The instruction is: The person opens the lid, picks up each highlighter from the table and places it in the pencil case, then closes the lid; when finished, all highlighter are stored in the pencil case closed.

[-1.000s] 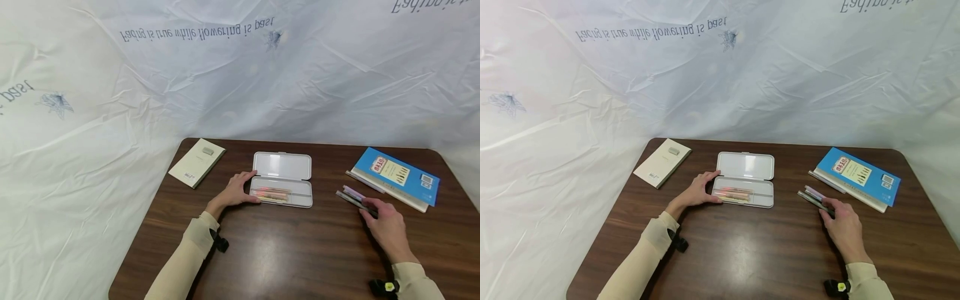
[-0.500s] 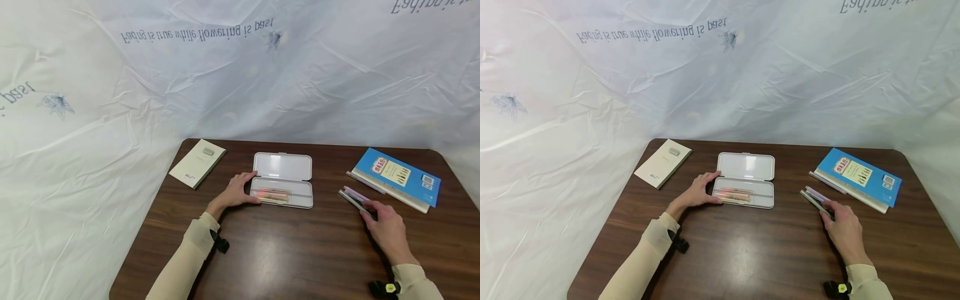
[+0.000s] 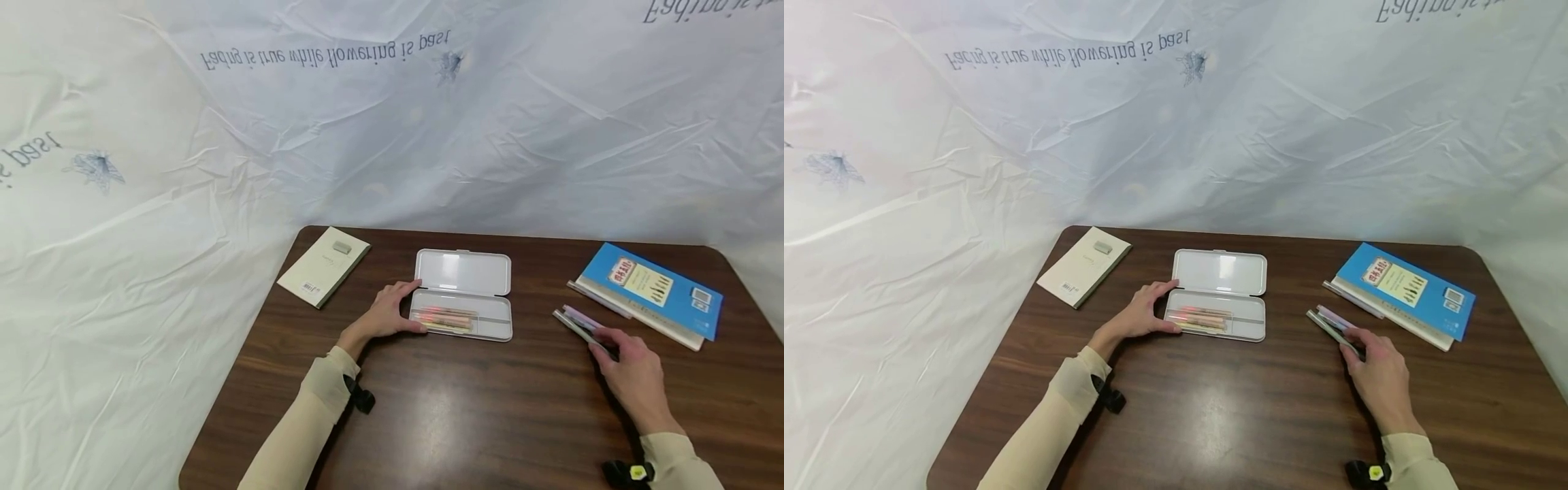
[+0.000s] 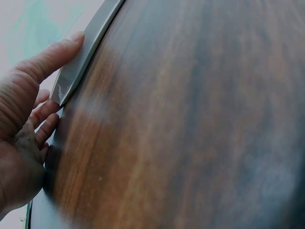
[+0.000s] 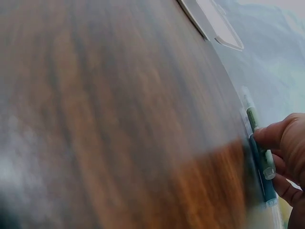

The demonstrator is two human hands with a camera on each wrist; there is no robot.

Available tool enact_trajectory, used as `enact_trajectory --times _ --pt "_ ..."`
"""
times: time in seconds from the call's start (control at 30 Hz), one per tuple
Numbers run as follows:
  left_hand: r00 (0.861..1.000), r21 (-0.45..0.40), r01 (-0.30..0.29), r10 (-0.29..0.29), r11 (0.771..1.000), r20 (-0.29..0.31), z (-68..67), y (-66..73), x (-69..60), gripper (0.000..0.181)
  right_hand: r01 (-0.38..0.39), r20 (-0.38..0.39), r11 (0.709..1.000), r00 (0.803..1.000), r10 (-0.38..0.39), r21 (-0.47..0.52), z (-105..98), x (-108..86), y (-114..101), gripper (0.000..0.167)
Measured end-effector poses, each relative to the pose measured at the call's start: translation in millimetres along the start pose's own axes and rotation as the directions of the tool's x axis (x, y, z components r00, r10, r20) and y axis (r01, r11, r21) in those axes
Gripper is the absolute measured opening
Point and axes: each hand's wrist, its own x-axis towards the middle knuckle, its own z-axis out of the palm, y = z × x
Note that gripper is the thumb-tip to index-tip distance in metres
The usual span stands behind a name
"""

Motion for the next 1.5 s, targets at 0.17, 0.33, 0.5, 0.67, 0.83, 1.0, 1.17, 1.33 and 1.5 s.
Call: enact_trajectory --times 0.17,0.33,0.5,0.67,0.83,1.0,1.17,1.33,1.5 --pt "1.000 0.011 0.008 -0.008 1.000 -0.005 -0.4 -1.6 0.8 0.108 0.049 -0.038 0.998 0.998 -0.048 0.035 3 3.8 -6 0.024" --pt "1.000 0.019 0.006 -0.006 1.000 -0.002 -0.4 -2.9 1.4 0.109 0.088 -0.028 0.994 0.996 -0.086 0.069 8 12.7 -18 0.026" --pt "1.000 0.026 -0.008 0.007 1.000 0.012 0.9 -3.0 2.8 0.109 0.136 -0.019 0.986 0.991 -0.135 0.095 16 23.4 -33 0.027" --pt "1.000 0.026 -0.024 0.023 0.999 0.003 -1.0 -1.5 4.3 0.110 0.193 -0.033 0.975 0.981 -0.190 0.114 30 37.1 -53 0.026" --pt "1.000 0.028 -0.027 0.027 0.999 0.001 -1.0 -2.7 4.0 0.110 0.236 -0.017 0.961 0.972 -0.235 0.142 47 47.1 -75 0.025" --pt "1.000 0.024 -0.012 0.012 1.000 0.004 0.6 -3.6 2.5 0.109 0.236 0.066 0.958 0.966 -0.249 0.163 64 54.2 -96 0.025" --pt "1.000 0.026 -0.006 0.006 1.000 0.000 1.2 -3.9 2.3 0.108 0.238 0.161 0.953 0.950 -0.268 0.185 79 62.2 -115 0.024" --pt "1.000 0.030 -0.003 0.003 1.000 -0.004 2.0 -4.5 2.6 0.109 0.275 0.199 0.940 0.928 -0.315 0.202 93 69.1 -132 0.021" --pt "1.000 0.030 -0.008 0.008 1.000 -0.003 1.9 -4.2 2.7 0.109 0.285 0.232 0.936 0.915 -0.330 0.205 104 73.8 -144 0.022"
